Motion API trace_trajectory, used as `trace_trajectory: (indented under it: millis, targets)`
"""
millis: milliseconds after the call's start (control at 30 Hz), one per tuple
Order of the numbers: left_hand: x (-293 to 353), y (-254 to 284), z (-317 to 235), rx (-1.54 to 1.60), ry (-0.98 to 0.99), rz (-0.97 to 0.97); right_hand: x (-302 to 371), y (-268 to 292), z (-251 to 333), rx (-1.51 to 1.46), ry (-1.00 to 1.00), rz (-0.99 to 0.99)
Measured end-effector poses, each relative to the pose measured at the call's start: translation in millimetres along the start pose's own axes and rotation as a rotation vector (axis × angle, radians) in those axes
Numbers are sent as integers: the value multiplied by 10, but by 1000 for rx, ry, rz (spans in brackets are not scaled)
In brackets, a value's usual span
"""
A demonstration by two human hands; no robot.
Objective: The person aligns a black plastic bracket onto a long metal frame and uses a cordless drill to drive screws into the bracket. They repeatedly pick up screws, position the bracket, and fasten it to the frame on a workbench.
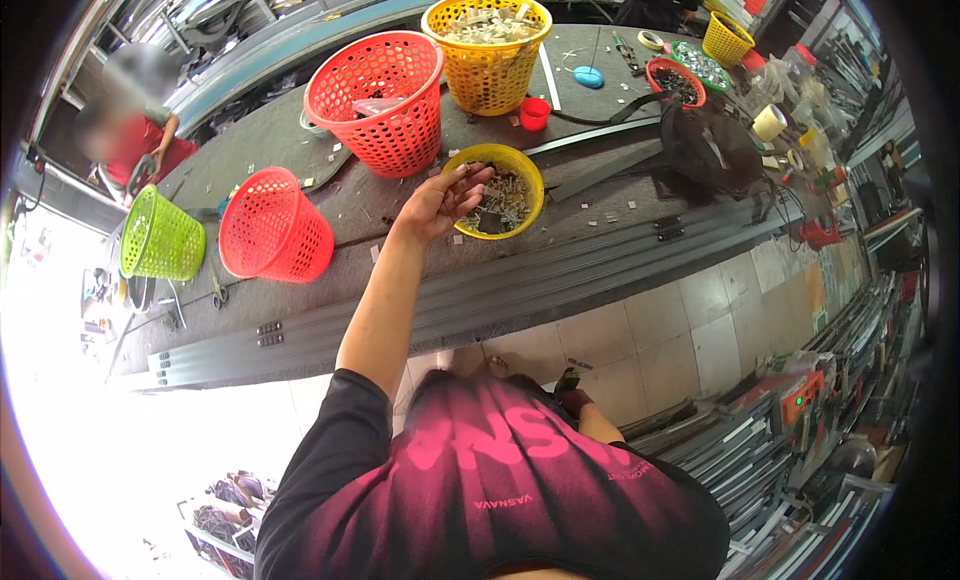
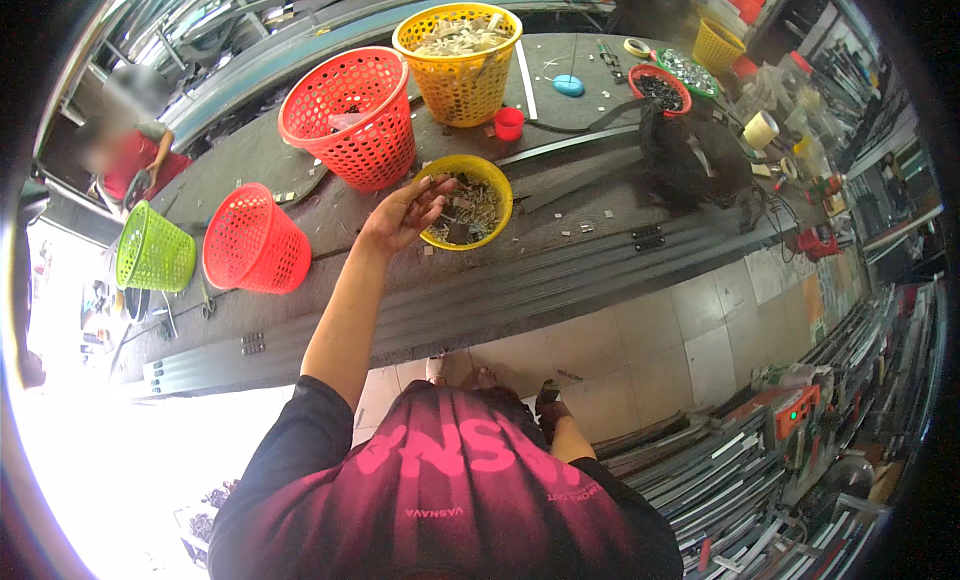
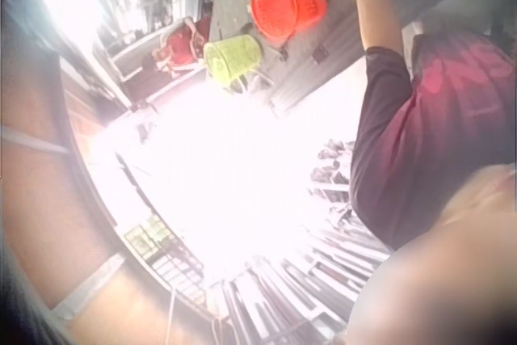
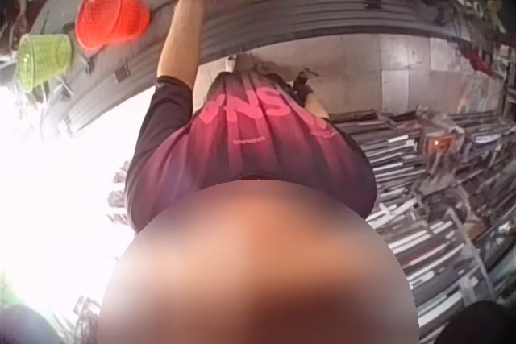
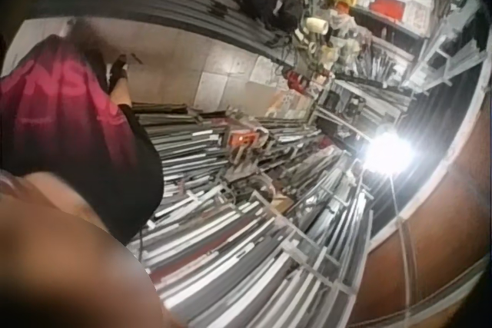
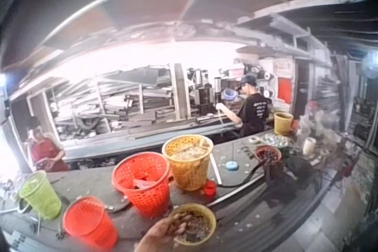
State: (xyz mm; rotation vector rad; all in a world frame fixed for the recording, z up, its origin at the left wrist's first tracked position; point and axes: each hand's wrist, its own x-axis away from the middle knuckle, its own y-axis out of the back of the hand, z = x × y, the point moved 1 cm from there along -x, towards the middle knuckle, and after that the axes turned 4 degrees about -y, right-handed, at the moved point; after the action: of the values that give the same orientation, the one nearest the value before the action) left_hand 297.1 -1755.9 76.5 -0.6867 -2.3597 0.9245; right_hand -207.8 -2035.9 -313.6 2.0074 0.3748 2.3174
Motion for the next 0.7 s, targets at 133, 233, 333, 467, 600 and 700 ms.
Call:
trace_trajectory:
  millis: [133, 233, 333, 467, 600, 700]
  targets:
    - [138, -32, -74, 3, -39, 0, -153, 20, 9, 102, 53, -45]
    - [234, -7, -95, 49, -55, 16, -484, -13, -95, 110, 69, -8]
    - [319, 54, -100, 142, -63, 19, -780, -66, -196, 363, 274, 22]
    - [455, 165, -61, 262, -90, -18, -1015, -52, -210, 609, 470, 30]
    - [730, 269, -41, 268, -150, -141, -1060, -12, -95, 73, 182, 131]
    - [1225, 419, -163, 32, -119, -63, -950, -34, 132, 76, 218, 116]
